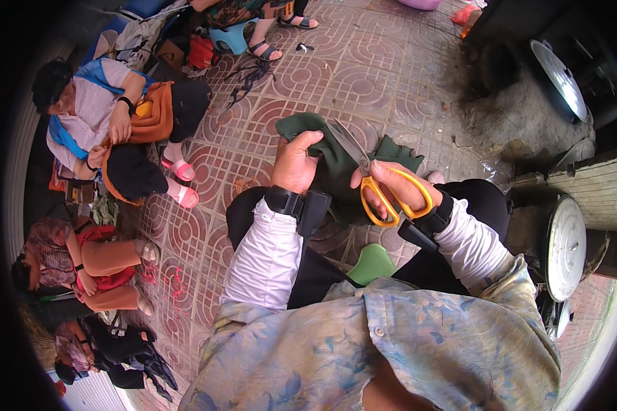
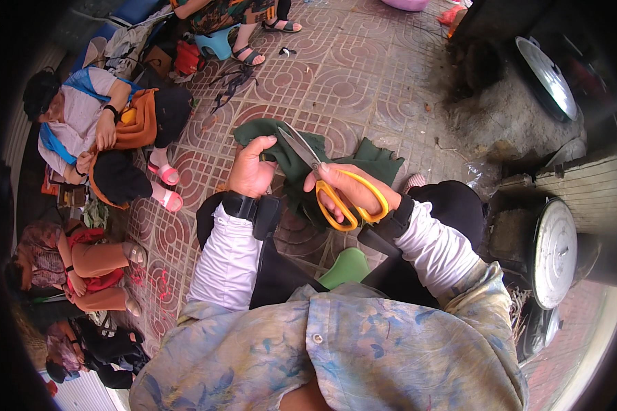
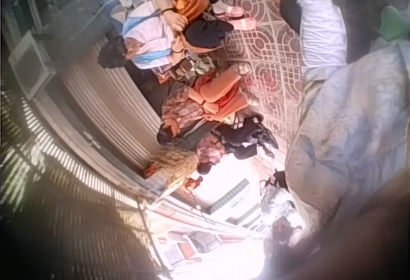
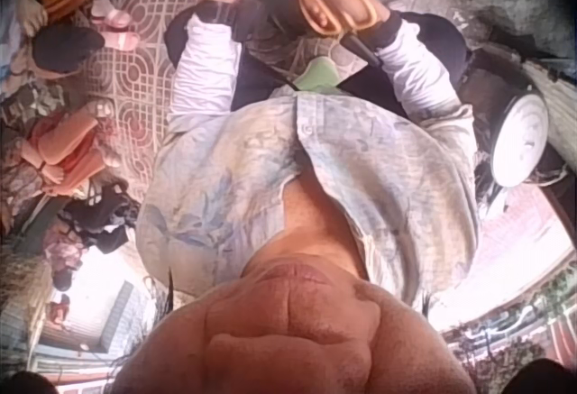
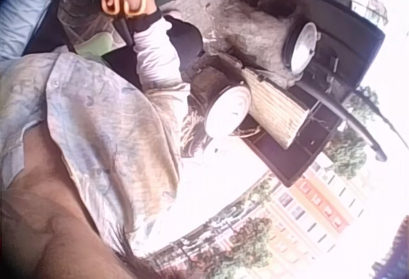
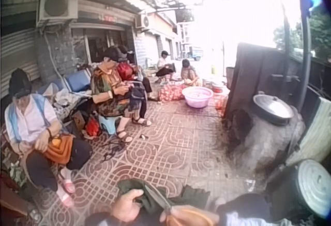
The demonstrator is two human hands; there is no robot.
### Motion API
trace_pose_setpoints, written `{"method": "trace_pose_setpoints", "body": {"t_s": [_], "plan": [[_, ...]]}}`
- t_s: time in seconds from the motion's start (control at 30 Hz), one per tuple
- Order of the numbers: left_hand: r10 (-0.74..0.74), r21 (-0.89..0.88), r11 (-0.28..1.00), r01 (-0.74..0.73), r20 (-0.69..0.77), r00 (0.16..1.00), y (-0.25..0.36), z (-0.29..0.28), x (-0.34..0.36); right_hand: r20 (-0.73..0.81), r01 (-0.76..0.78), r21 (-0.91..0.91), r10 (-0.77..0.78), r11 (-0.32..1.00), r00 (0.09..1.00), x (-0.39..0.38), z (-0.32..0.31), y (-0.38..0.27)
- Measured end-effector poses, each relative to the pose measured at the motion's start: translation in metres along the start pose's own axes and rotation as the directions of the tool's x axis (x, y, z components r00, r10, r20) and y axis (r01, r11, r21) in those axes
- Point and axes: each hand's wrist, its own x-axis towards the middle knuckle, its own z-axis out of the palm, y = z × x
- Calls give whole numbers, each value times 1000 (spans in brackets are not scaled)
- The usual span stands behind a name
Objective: Cutting a piece of green leather using scissors.
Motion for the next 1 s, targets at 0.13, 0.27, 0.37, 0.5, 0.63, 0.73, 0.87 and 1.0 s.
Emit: {"method": "trace_pose_setpoints", "body": {"t_s": [0.13, 0.27, 0.37, 0.5, 0.63, 0.73, 0.87, 1.0], "plan": [[-39, 3, 999, 39, 8, 999, 0, -1, 3, -50, 73, -28, -74, 997, 996, 5, -2, 4], [-119, -92, 988, 126, 83, 989, 3, -6, 6, -131, 66, 10, -64, 998, 989, 7, -6, 0], [-135, -109, 983, 147, 108, 985, 5, -9, 5, -64, 29, -9, -29, 1000, 998, 2, -8, 0], [-161, -125, 977, 175, 116, 980, 6, -14, 7, -52, 15, -136, -23, 991, 998, 3, -10, 7], [-144, -140, 979, 150, 50, 988, 5, -11, 5, -102, 31, -208, -53, 978, 993, 5, -9, 10], [-158, -118, 980, 161, 35, 987, 6, -11, 4, -88, 68, -175, -85, 982, 993, 7, -10, 11], [-205, -98, 970, 220, 148, 968, 4, -17, 8, -224, 175, -123, -199, 977, 954, 10, -18, 11], [-217, -88, 967, 239, 207, 954, 1, -21, 11, -326, 161, -98, -185, 982, 927, 22, -29, 14]]}}
